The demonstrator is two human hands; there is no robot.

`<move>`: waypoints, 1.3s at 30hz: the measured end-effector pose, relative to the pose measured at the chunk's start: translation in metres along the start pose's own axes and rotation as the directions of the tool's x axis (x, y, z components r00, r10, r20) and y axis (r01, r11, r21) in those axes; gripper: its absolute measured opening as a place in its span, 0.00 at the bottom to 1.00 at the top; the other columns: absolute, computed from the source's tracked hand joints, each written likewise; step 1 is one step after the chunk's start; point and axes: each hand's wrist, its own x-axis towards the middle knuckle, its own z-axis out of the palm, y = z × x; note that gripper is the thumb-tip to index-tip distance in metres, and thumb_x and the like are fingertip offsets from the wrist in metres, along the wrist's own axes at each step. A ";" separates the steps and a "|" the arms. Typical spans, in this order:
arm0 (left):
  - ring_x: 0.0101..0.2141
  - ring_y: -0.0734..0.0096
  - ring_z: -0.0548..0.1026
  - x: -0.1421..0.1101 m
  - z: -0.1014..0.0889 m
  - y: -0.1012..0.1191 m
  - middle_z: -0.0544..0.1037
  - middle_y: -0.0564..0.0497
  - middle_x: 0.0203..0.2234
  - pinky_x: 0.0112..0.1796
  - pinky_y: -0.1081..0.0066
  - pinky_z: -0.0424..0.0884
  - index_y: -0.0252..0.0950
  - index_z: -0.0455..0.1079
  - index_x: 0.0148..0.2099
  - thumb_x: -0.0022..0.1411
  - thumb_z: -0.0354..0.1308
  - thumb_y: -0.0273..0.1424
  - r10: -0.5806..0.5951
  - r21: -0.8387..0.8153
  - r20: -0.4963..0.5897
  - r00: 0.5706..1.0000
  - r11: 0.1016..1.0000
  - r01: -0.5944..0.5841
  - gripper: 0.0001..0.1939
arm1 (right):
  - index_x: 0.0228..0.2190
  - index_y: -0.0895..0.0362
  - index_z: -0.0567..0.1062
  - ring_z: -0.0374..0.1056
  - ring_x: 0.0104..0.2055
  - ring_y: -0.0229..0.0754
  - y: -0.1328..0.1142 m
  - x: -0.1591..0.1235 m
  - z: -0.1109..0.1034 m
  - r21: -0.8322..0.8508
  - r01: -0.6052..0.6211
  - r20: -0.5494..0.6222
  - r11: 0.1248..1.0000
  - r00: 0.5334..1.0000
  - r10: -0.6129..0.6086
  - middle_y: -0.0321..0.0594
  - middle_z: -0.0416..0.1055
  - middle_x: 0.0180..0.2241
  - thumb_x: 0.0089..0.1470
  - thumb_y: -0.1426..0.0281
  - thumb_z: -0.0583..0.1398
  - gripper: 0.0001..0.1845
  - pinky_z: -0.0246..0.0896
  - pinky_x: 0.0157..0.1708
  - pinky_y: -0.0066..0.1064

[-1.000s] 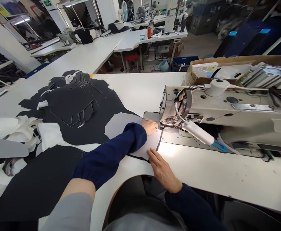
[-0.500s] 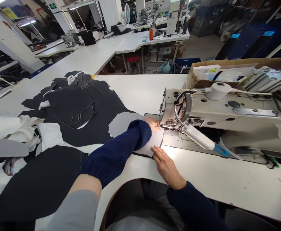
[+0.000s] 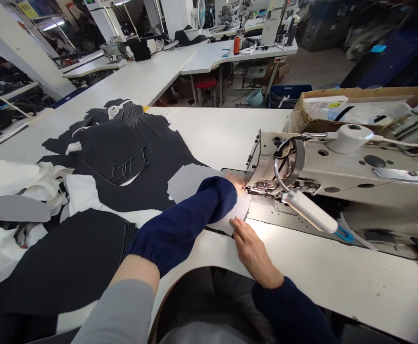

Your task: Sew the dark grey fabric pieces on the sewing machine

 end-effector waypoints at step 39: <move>0.61 0.40 0.48 -0.083 0.030 0.017 0.51 0.51 0.65 0.51 0.36 0.58 0.42 0.53 0.65 0.59 0.43 0.19 0.159 0.167 0.117 0.980 0.970 -0.178 0.32 | 0.49 0.70 0.69 0.64 0.50 0.53 0.000 0.012 0.009 -0.274 -0.109 -0.038 0.956 0.994 0.103 0.57 0.68 0.47 0.62 0.70 0.50 0.19 0.51 0.56 0.49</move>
